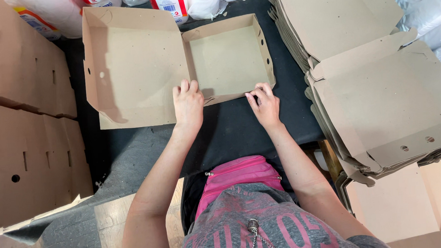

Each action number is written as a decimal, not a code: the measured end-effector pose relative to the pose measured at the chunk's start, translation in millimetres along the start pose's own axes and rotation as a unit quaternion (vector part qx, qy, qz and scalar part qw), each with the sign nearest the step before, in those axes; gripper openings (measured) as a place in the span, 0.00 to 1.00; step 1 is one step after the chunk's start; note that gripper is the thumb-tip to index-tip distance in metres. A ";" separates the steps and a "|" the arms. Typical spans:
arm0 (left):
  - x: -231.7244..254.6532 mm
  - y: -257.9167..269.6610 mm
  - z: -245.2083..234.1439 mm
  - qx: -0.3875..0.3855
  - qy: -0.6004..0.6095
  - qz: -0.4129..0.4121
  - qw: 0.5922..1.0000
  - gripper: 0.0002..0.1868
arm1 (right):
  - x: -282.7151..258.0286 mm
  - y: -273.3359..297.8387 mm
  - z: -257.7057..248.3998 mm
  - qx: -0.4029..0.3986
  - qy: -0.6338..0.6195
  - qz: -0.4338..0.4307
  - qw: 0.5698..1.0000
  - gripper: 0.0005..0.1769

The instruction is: The person folds two cardboard boxes by hand and stacks them on top of other boxes on a counter.

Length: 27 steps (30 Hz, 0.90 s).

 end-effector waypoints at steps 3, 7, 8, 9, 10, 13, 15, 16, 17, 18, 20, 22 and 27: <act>4.2 1.0 -7.7 0.015 0.003 -0.002 1.000 0.03 | 0.3 1.6 -1.3 0.011 0.007 -0.002 1.000 0.12; 11.4 -1.9 -19.1 0.024 0.007 0.001 1.000 0.02 | -1.2 3.2 -0.1 0.025 0.046 -0.009 0.999 0.12; 13.5 -2.2 -19.5 0.023 -0.001 0.002 1.000 0.03 | -1.8 4.7 -0.6 0.029 0.058 -0.010 0.998 0.12; 13.7 -1.6 -17.1 0.023 0.000 0.000 1.000 0.03 | -2.2 7.3 -0.1 0.027 0.058 -0.010 0.998 0.12; 14.2 -2.7 -15.3 0.023 0.002 0.002 1.000 0.04 | -4.1 8.0 -1.2 0.034 0.065 -0.021 0.997 0.12; 11.4 -1.4 -13.8 0.022 0.008 -0.001 1.000 0.05 | -8.1 13.2 -2.5 0.044 0.071 -0.031 0.996 0.12; 8.9 -2.3 -9.5 0.021 0.013 -0.003 1.000 0.05 | -9.5 15.6 -3.9 0.048 0.070 -0.031 0.996 0.11; 8.1 -1.4 -5.1 0.020 0.017 -0.003 1.000 0.05 | -11.4 18.7 -4.4 0.048 0.070 -0.031 0.996 0.12; 7.5 -0.8 -0.6 0.018 0.021 -0.004 1.000 0.05 | -13.0 21.7 -5.0 0.047 0.071 -0.031 0.996 0.12; 8.5 -1.9 -1.5 0.018 0.022 -0.003 1.000 0.05 | -14.9 20.9 -5.6 0.046 0.071 -0.030 0.996 0.12; 12.9 -4.4 -0.7 0.003 0.008 0.007 1.000 0.06 | -20.5 19.3 -6.9 0.045 0.073 -0.040 0.996 0.12; 12.4 -3.7 7.0 0.000 0.017 0.006 1.000 0.01 | -22.9 18.5 -8.4 0.044 0.078 -0.040 0.995 0.12; -1.8 -0.5 36.1 -0.003 0.040 -0.006 0.999 0.05 | -28.9 17.8 -14.3 0.050 0.076 -0.032 0.995 0.12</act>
Point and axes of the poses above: each hand's wrist, its own y-axis away from the middle knuckle, its own z-axis out of the palm, x = y × z, the point moved 10 cm from there along -y, towards the middle knuckle
